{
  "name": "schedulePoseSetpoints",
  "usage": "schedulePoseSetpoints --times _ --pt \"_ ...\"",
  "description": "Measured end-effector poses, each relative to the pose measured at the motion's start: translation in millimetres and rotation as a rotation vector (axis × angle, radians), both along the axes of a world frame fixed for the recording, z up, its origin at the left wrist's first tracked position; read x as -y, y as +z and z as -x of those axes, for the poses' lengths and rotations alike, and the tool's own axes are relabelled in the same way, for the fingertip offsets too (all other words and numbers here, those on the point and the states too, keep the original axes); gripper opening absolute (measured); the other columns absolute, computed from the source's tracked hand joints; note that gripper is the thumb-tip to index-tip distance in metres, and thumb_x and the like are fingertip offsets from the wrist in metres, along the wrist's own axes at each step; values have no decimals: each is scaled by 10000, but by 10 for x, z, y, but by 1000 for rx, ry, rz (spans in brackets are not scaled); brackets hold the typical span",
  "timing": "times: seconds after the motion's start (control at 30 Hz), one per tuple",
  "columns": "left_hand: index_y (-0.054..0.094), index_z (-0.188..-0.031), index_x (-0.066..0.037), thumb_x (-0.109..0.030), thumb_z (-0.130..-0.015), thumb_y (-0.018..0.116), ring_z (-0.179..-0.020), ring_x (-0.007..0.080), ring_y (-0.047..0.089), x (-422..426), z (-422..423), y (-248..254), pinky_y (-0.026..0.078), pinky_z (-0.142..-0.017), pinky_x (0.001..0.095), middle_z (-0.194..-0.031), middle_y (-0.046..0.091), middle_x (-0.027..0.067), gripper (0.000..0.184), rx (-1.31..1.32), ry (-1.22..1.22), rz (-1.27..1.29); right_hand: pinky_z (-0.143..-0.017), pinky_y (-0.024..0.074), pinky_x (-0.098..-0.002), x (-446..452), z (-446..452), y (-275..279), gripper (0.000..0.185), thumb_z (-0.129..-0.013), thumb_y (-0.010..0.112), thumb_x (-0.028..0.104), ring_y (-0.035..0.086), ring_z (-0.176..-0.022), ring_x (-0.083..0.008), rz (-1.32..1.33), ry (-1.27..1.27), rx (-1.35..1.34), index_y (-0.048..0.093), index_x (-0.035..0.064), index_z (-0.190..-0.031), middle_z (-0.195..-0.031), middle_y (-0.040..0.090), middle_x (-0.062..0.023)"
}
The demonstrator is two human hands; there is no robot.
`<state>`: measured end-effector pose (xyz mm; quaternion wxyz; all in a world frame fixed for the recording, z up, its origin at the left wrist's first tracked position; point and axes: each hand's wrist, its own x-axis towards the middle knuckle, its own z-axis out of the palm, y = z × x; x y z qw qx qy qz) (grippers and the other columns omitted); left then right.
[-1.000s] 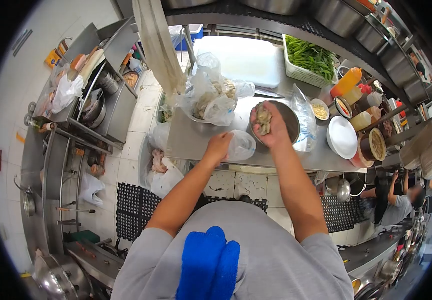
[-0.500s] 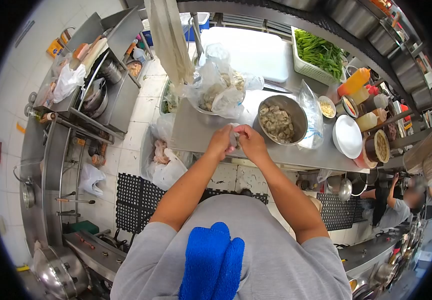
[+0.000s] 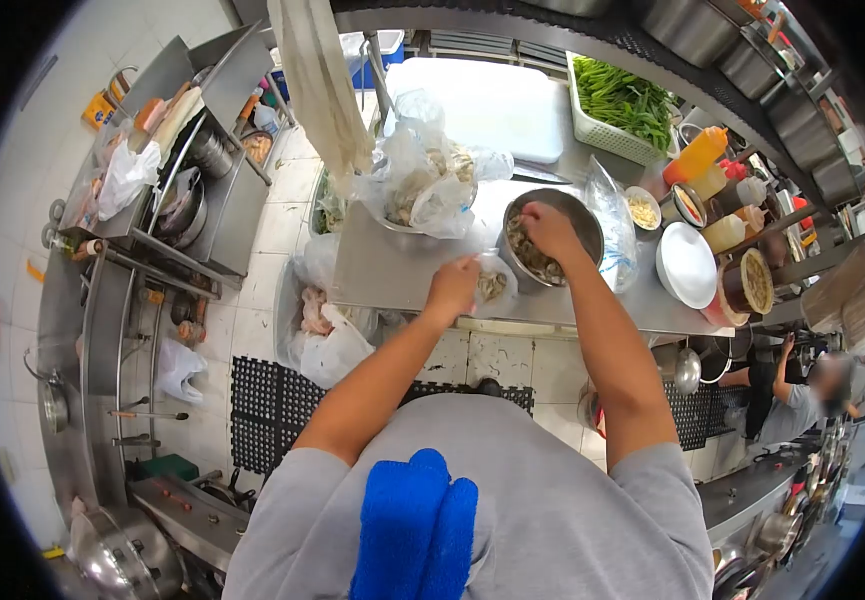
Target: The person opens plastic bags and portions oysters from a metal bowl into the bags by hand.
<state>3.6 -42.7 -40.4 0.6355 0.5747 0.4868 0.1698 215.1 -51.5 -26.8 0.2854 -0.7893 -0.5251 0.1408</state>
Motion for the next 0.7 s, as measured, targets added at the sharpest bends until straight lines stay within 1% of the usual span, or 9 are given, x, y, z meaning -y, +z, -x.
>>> schedulePoseSetpoints --times 0.03,0.1,0.13,0.23,0.27,0.43,0.57,0.67,0.7 --pt "612 -1109 -34 -268 -878 464 -560 196 598 36 -35 6 471 -476 346 -747 632 126 360 0 -3 -3 -825 466 -404 -28 -50 -149 273 -866 511 233 609 -943 -332 157 46 189 617 45 -1033 -994 634 -187" --pt "625 -1073 -18 -252 -864 452 -608 254 641 90 -104 13 503 -574 375 -796 641 201 359 46 -177 -288 -855 443 -428 -79 -153 -482 309 -882 494 273 582 -986 -355 206 123 112 605 55 -1071 -1049 611 -201" --pt "625 -1073 -18 -252 -864 452 -608 254 641 97 -152 -23 503 -574 375 -796 641 201 359 45 -178 -289 -885 419 -452 -105 -168 -553 345 -898 476 312 555 -1029 -377 255 204 36 593 65 -1109 -1105 588 -214" --pt "628 -1078 -27 -260 -875 494 -451 187 554 87 -241 -2 455 -428 305 -699 613 112 337 66 -187 -346 -899 422 -415 -229 -166 -628 389 -884 444 277 575 -1021 -356 518 230 39 564 38 -1166 -1104 581 -242" --pt "637 -1059 -25 -266 -874 505 -442 179 542 78 -256 27 448 -419 299 -672 603 97 331 64 -168 -256 -899 422 -415 -228 -156 -639 389 -884 444 277 575 -1021 -356 517 228 37 564 38 -1166 -1104 581 -242" --pt "648 -1022 -16 -282 -873 535 -405 133 471 44 -297 125 403 -377 271 -618 563 50 325 39 -115 -27 -893 408 -420 -44 65 -250 439 -888 436 306 522 -1101 -302 629 -85 -733 534 28 -1215 -1225 537 -211" --pt "645 -1001 -13 -287 -873 542 -387 94 403 28 -318 116 342 -347 246 -590 518 12 320 115 -119 108 -895 406 -414 -2 -111 -377 476 -859 494 333 467 -1141 -291 609 -83 -754 530 29 -1223 -1257 503 -180" --pt "642 -993 -10 -284 -873 532 -386 89 398 10 -294 89 323 -342 243 -598 518 12 319 131 -108 135 -820 467 -384 38 -138 -291 429 -814 561 330 546 -1035 -255 578 -196 -869 579 44 -1133 -1119 587 -144" --pt "641 -989 -8 -281 -872 526 -384 91 399 -1 -285 94 317 -340 243 -608 523 16 319 136 -96 153 -759 492 -368 81 -142 -195 379 -807 575 324 580 -950 -224 544 -170 -1050 592 59 -1077 -1046 610 -115"
